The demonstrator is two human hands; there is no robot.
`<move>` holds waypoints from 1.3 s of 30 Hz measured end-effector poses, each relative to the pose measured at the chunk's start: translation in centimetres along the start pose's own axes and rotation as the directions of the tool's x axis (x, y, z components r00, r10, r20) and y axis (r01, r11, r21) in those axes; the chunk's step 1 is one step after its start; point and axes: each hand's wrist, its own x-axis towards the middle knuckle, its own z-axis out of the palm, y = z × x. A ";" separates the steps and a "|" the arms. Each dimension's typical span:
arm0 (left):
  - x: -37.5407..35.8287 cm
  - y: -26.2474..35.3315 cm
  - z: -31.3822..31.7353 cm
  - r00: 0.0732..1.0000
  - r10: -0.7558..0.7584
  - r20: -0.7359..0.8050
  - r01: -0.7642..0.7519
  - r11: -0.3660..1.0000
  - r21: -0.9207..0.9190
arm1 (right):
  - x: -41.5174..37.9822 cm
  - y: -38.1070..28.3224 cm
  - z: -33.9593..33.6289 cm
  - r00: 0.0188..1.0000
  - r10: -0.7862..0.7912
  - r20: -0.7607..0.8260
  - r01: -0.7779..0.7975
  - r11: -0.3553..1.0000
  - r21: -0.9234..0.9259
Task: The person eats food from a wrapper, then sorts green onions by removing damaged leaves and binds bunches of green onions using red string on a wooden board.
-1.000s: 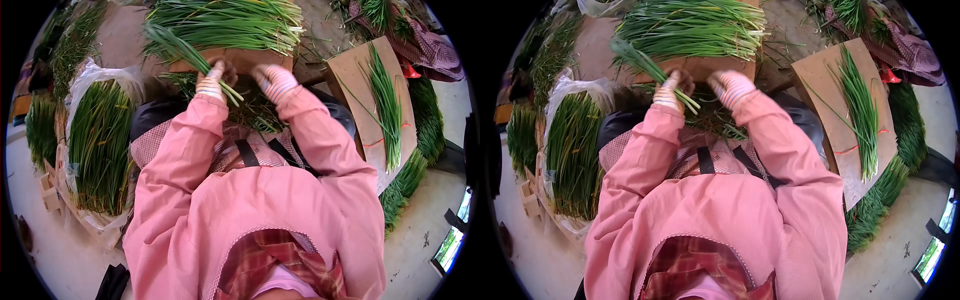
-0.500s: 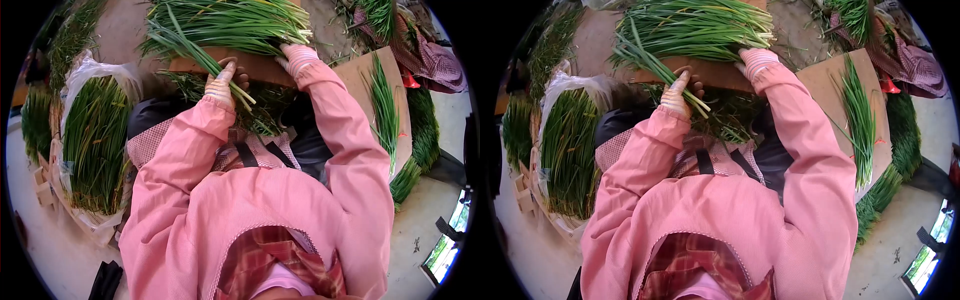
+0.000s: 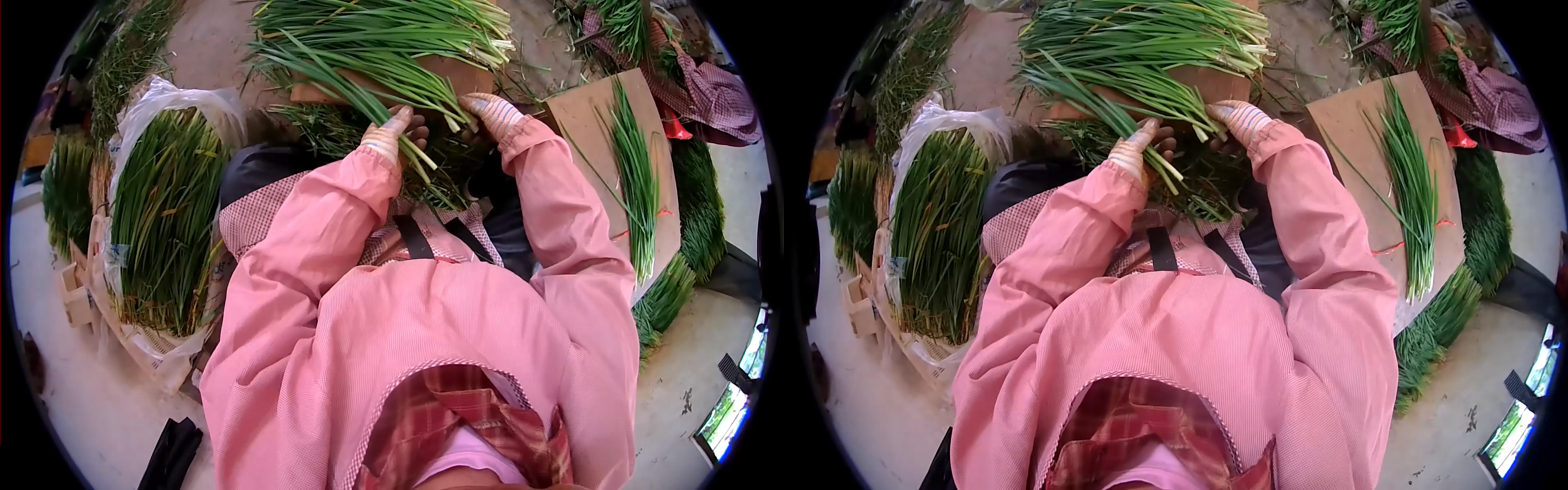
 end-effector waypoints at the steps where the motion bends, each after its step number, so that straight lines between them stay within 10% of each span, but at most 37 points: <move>1: 0.1 -0.2 0.7 0.997 0.033 -0.075 -0.025 0.994 0.106 | -0.1 0.1 0.3 1.000 0.023 0.012 -0.022 0.999 -0.027; 9: 1.2 1.6 1.5 0.984 0.016 -0.180 0.057 0.918 0.393 | -1.3 0.7 1.8 0.994 -0.015 0.105 0.010 0.999 0.044; 15: 1.1 1.2 1.5 0.993 0.088 -0.078 -0.049 0.912 0.406 | 0.3 1.7 3.0 0.968 -0.165 0.187 0.218 0.922 -0.319; 19: 0.7 1.4 0.3 0.993 0.098 -0.062 -0.068 0.924 0.375 | -1.1 0.8 2.3 0.999 0.030 -0.043 -0.023 0.986 0.164; 23: 0.6 0.7 -1.1 0.999 0.038 -0.006 -0.034 0.955 0.294 | -2.6 1.2 2.7 0.967 0.068 0.245 -0.196 0.814 0.547; 25: 1.7 0.5 -2.5 0.947 -0.137 0.290 0.104 0.987 0.123 | -3.3 1.9 3.8 0.917 0.060 0.394 -0.278 0.806 0.523; 27: 2.2 0.7 -1.7 0.907 0.020 0.421 0.003 0.999 -0.054 | -3.9 2.6 4.6 0.864 0.074 0.498 -0.325 0.837 0.439; 31: 0.9 2.0 1.2 0.962 0.178 0.206 -0.184 0.983 0.013 | -4.2 2.5 5.5 0.963 0.009 0.271 -0.055 0.985 0.164; 37: 5.7 5.0 -1.2 0.980 0.167 -0.108 -0.155 0.982 0.112 | -5.6 3.0 3.7 0.980 0.044 0.196 -0.040 0.999 -0.025; 39: 3.1 6.0 0.2 0.926 0.376 -0.028 -0.373 0.924 0.080 | -5.3 4.8 2.2 0.978 0.087 0.192 -0.067 0.992 -0.106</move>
